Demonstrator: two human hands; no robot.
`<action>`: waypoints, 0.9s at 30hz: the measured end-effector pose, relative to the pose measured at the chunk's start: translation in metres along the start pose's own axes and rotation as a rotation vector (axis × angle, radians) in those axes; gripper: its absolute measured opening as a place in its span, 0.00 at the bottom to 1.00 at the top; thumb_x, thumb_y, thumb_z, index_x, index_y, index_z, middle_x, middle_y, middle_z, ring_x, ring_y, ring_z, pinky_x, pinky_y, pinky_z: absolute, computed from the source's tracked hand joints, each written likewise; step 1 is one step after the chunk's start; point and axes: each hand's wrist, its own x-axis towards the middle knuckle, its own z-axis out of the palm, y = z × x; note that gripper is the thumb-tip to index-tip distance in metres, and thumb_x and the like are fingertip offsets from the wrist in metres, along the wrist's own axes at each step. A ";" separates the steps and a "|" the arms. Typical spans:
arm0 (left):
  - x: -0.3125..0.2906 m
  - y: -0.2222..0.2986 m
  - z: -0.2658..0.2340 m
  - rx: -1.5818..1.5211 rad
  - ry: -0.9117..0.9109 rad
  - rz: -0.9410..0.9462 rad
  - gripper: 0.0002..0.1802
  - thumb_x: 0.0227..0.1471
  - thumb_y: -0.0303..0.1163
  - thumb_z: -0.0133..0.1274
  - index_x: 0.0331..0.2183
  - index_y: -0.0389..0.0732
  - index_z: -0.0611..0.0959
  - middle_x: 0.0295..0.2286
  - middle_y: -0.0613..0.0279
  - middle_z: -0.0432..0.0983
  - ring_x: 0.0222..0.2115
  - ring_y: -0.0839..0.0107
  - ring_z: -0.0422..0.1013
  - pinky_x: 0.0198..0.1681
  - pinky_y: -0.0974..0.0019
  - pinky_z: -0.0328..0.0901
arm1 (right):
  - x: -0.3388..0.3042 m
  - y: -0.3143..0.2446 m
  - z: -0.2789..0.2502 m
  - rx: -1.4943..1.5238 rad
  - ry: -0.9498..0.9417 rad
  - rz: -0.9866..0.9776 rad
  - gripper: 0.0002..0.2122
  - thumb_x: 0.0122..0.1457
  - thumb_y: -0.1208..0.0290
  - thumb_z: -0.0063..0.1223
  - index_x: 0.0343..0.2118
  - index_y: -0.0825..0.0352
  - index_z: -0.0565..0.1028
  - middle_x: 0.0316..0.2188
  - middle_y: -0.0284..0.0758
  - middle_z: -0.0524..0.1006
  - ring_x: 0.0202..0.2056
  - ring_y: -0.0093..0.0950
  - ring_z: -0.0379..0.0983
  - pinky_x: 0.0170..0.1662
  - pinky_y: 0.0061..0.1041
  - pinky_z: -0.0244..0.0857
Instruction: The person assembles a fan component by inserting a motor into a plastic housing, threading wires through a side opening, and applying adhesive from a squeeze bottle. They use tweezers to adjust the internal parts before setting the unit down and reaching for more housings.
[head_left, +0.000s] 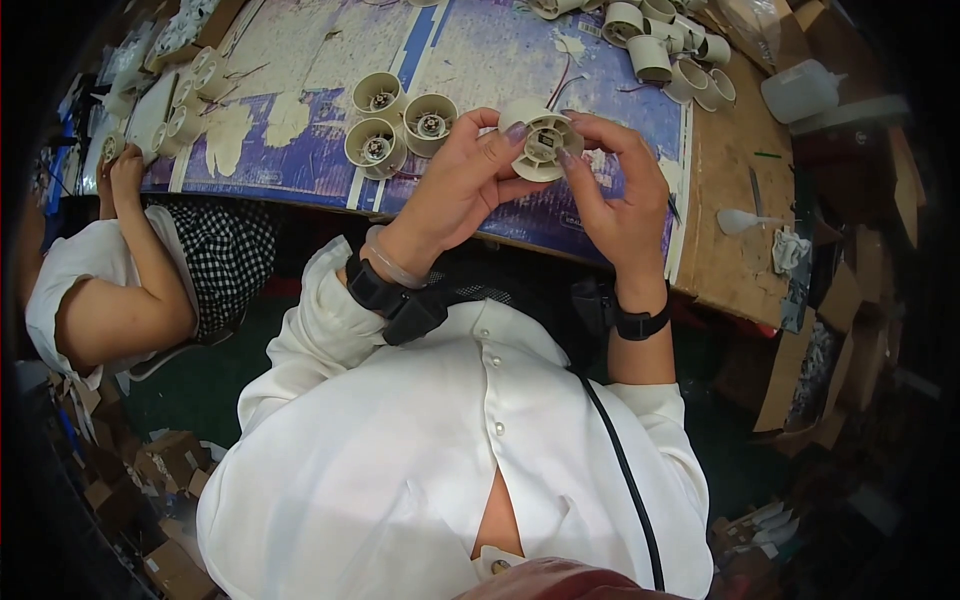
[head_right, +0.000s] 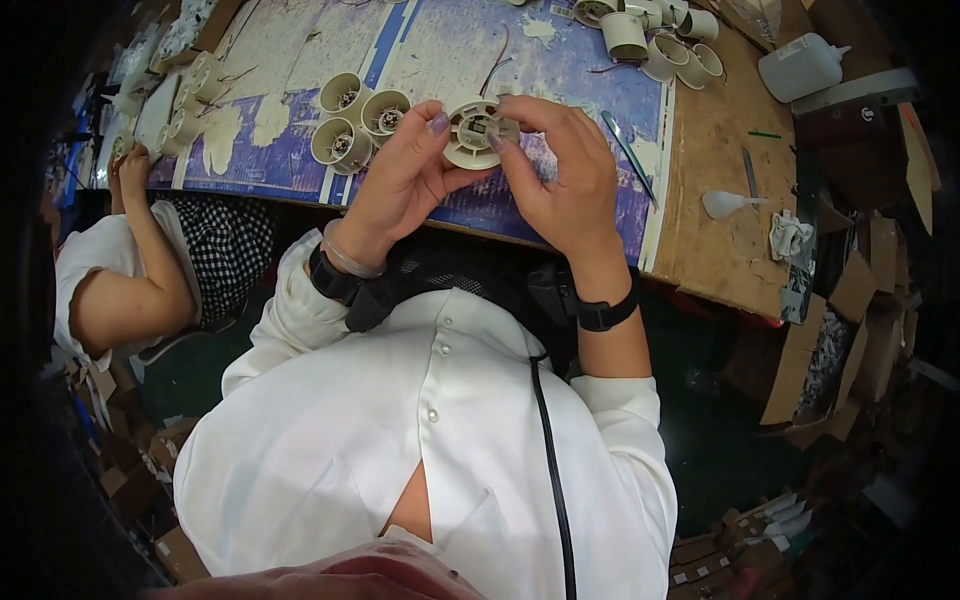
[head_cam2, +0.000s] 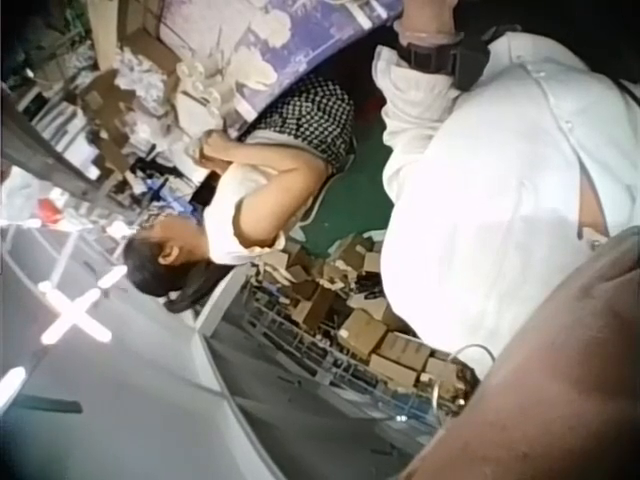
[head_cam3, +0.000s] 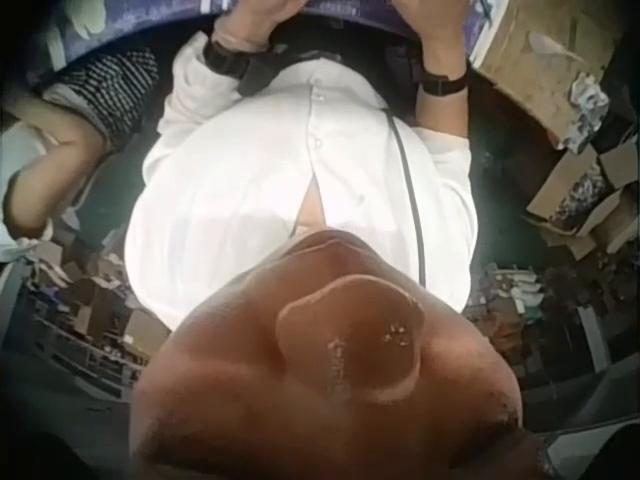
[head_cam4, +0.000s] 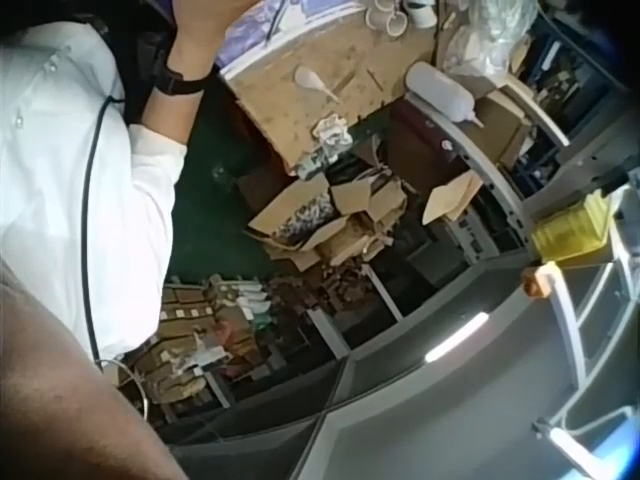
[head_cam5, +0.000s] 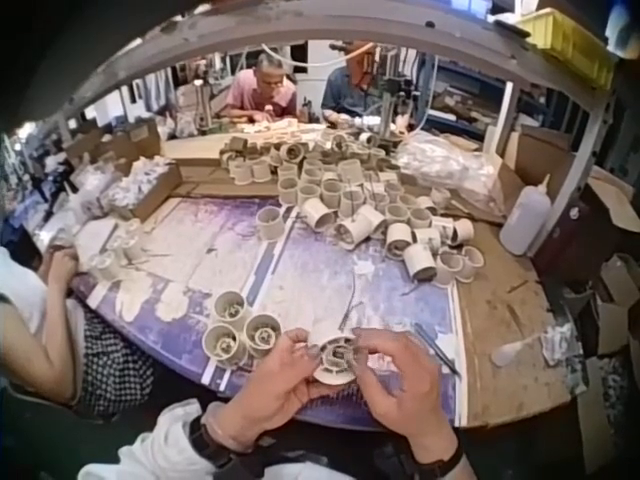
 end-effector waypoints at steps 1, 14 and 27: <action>0.000 0.000 -0.001 -0.004 0.000 -0.003 0.24 0.61 0.38 0.48 0.50 0.39 0.57 0.47 0.52 0.67 0.47 0.65 0.71 0.51 0.56 0.69 | 0.001 0.001 0.000 -0.017 -0.001 -0.061 0.14 0.50 0.79 0.60 0.41 0.67 0.76 0.40 0.39 0.78 0.40 0.29 0.76 0.43 0.24 0.68; 0.001 0.002 0.001 -0.040 -0.033 0.010 0.29 0.62 0.34 0.47 0.59 0.42 0.55 0.48 0.54 0.69 0.46 0.67 0.72 0.50 0.61 0.70 | 0.001 0.002 0.007 0.012 -0.032 -0.056 0.09 0.48 0.81 0.61 0.35 0.66 0.78 0.41 0.38 0.77 0.41 0.32 0.75 0.44 0.27 0.68; 0.001 0.003 -0.007 0.014 -0.018 0.032 0.26 0.61 0.32 0.47 0.59 0.42 0.61 0.44 0.56 0.73 0.44 0.70 0.73 0.48 0.64 0.71 | 0.007 0.002 0.010 -0.187 -0.117 -0.193 0.09 0.48 0.81 0.61 0.33 0.67 0.76 0.42 0.39 0.76 0.39 0.33 0.75 0.42 0.27 0.69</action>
